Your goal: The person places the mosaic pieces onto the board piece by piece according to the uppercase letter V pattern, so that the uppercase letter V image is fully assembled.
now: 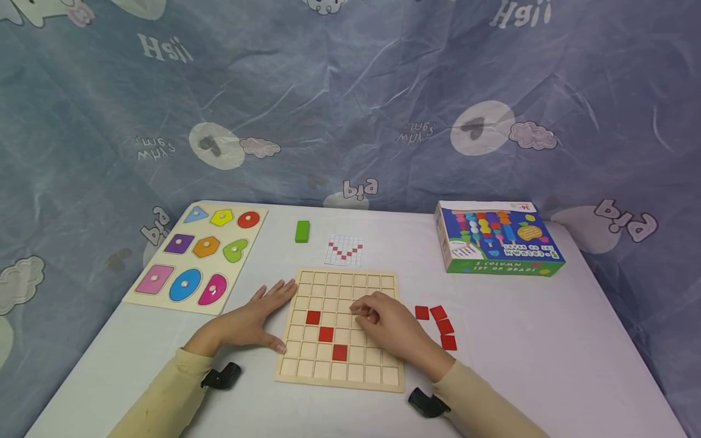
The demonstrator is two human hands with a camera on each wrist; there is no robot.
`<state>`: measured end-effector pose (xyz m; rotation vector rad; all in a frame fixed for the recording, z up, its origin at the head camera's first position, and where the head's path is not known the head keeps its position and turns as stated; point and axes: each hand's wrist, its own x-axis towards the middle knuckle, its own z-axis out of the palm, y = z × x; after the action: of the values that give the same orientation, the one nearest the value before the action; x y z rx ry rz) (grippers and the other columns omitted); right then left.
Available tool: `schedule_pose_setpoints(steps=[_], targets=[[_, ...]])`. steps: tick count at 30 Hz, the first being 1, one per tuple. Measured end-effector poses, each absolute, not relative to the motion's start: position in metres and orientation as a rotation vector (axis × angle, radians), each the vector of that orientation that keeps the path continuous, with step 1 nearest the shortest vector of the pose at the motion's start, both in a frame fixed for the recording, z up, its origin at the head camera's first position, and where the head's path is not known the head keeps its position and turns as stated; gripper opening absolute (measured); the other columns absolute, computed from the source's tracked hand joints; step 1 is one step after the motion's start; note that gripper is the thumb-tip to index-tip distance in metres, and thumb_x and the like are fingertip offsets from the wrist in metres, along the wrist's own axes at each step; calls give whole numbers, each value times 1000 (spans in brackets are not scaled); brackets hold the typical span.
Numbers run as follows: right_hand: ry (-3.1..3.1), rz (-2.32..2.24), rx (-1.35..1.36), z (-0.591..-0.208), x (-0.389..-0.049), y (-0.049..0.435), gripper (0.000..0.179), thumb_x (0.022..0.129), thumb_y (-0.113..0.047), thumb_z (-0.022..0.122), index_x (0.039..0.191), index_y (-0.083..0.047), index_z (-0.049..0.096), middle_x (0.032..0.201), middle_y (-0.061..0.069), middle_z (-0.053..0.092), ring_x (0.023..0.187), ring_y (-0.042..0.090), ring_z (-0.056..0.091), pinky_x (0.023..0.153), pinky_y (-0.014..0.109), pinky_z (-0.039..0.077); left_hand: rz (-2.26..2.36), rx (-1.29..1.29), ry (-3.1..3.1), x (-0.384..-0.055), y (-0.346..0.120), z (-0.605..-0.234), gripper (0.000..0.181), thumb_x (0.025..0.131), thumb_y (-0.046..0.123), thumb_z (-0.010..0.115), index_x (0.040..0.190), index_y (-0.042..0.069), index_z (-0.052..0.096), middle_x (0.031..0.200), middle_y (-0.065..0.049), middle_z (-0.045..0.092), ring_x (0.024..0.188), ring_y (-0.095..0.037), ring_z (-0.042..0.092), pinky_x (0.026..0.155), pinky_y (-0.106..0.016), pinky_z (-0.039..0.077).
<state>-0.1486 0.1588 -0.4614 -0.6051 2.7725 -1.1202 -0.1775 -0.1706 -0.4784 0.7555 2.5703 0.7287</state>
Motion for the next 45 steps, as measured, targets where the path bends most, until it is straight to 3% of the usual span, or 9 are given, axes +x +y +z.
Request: schedule_pose_setpoints(steps=[17,24,30,38,45], targets=[[2902,-1068,-518,-461,-139,216,20,94,-12,72,114,-15,74,92,-12,61,79,4,55,68,23,50,726,751,2573,-177,-171,-479,127,66,41,95,164,11,19,170,-4,14,157,-27,3,126,-53,-2],[2986,-994,-479,-463,-142,235,23,91,-9,75,114,-14,74,86,-8,57,76,8,52,62,23,45,716,749,2572,-178,-171,-480,127,67,42,94,164,12,19,170,-3,13,157,-27,2,126,-53,-2],[2992,-909,-384,-463,-145,250,29,90,-12,78,119,-15,73,92,-3,58,76,13,50,58,24,42,709,758,2571,-179,-171,-480,127,67,43,94,164,11,18,171,-4,13,157,-27,2,126,-53,-2],[2977,-814,-314,-466,-148,258,30,90,-14,77,120,-14,73,109,5,65,84,18,51,66,27,44,702,758,2573,-179,-171,-479,127,67,44,94,164,11,18,171,-4,13,157,-27,2,126,-53,-2],[2977,-825,-344,-467,-150,257,27,90,-11,78,117,-13,74,106,4,64,84,18,52,69,30,45,705,756,2571,-178,-171,-478,127,67,43,94,164,11,18,171,-4,12,157,-27,2,126,-53,-2]])
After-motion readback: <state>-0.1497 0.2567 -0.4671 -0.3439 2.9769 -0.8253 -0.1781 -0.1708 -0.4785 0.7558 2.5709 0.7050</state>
